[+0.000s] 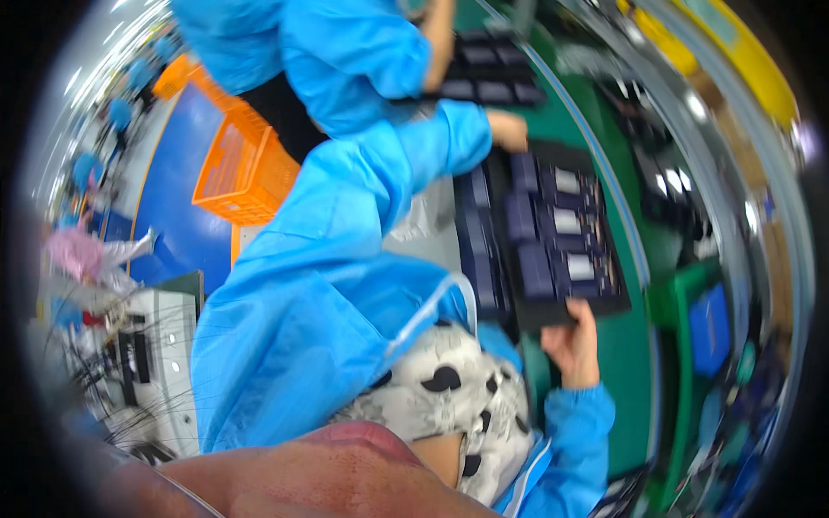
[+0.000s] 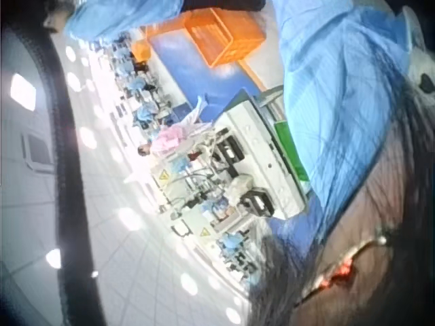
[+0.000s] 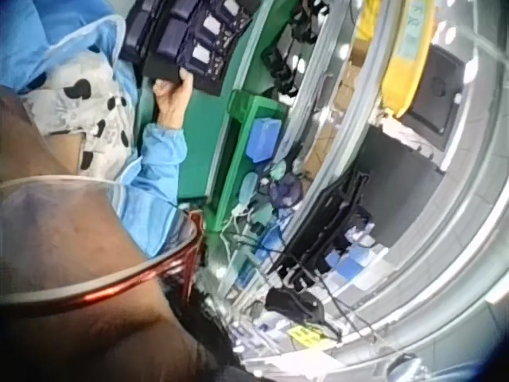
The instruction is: Assembling components into handheld electronic devices using an electric screwdriver on an assembly line.
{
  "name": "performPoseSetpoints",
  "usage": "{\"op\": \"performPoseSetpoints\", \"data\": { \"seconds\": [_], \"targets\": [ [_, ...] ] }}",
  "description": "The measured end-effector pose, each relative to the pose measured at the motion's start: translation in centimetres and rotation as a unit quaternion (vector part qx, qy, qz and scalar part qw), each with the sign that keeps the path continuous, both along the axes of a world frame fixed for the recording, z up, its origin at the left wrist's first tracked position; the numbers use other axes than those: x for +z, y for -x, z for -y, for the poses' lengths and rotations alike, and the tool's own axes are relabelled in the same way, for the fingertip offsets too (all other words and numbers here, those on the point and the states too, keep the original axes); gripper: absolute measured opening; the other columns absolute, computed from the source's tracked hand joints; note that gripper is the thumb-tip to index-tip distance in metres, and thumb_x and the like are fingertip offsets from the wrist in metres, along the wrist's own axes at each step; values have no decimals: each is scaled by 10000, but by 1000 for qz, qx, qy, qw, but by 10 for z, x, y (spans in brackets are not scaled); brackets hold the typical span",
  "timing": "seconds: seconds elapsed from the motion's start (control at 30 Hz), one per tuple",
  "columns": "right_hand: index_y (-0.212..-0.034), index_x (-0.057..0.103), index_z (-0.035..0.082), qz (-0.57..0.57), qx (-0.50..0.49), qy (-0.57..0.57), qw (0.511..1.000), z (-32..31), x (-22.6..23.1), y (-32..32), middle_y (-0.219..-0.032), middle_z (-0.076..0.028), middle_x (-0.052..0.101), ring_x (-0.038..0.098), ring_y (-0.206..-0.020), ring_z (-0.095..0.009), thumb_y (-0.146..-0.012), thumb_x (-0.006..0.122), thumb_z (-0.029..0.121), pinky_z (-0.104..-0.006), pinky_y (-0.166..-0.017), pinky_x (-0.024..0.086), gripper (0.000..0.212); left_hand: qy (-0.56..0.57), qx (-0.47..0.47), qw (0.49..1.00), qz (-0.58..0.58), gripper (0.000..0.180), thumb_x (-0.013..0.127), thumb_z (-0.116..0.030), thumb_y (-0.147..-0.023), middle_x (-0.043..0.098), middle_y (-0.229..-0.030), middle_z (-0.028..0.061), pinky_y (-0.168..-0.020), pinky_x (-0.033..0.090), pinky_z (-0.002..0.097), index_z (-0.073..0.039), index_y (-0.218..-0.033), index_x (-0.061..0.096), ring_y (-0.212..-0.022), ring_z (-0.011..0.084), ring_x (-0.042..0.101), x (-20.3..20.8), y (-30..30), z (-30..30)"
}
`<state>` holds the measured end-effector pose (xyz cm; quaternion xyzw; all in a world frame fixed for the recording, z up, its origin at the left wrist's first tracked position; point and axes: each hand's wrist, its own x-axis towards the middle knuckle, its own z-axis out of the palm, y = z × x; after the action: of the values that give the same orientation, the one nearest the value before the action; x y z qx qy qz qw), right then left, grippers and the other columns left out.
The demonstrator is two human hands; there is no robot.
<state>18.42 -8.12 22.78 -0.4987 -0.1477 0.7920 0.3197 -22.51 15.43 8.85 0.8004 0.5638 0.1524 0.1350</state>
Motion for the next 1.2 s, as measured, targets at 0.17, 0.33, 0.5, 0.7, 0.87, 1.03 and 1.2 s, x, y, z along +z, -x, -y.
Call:
{"op": "performPoseSetpoints", "data": {
  "seconds": [0.17,0.33,0.5,0.7,0.87,1.03,1.2],
  "targets": [
    [-1058,664,-41,58,129,64,988,53,-23,-4,-918,-199,719,716,-752,-257,-906,725,379,-331,-681,613,451,63,-23,987,-146,351,648,-231,-964,728,-1160,136,-867,556,400,-123,-1297,677,-985,309,694,36,-35,-28],
    [-1170,654,-20,45,105,23,993,92,-74,-52,-1017,-183,711,729,-836,-252,-967,692,333,-328,-750,628,409,92,46,994,40,516,787,-380,-882,751,-1107,193,-881,526,439,13,-1208,710,-998,314,698,48,-143,2],
    [-1198,623,-9,2,4,-2,1000,64,-149,-129,-1124,-160,675,667,-988,-231,-1015,624,268,-368,-899,589,333,59,-55,996,39,527,814,-391,-852,752,-1067,194,-863,545,428,25,-1160,715,-1011,316,707,5,-268,-64],
    [-1154,620,22,3,-127,37,991,75,-195,-214,-981,-98,646,563,-760,-124,-1018,627,318,-257,-665,524,326,17,-247,968,-29,478,800,-399,-855,754,-1060,205,-866,553,421,-3,-1117,749,-1013,354,712,-43,-498,-123],
    [-1085,626,45,29,-12,81,996,43,-188,-165,-819,-55,650,528,-613,-76,-995,619,510,-185,-467,403,474,-31,-297,954,-29,420,833,-352,-816,748,-1064,203,-854,554,456,-28,-1079,778,-1002,385,702,-86,-496,-202],
    [-959,689,74,89,51,6,995,13,-198,-163,-777,-16,616,523,-647,-67,-1000,510,653,-205,-519,400,608,-89,-284,950,-93,369,844,-297,-795,754,-1032,183,-841,556,462,-82,-1089,791,-996,370,709,-80,-504,-225],
    [-1076,702,40,96,128,7,987,0,-207,-183,-824,-31,603,521,-680,-99,-1006,452,699,-228,-609,451,709,-66,-228,970,59,276,805,-287,-837,759,-940,190,-808,554,450,-56,-988,802,-909,359,729,-83,-493,-202]
  ]
}}
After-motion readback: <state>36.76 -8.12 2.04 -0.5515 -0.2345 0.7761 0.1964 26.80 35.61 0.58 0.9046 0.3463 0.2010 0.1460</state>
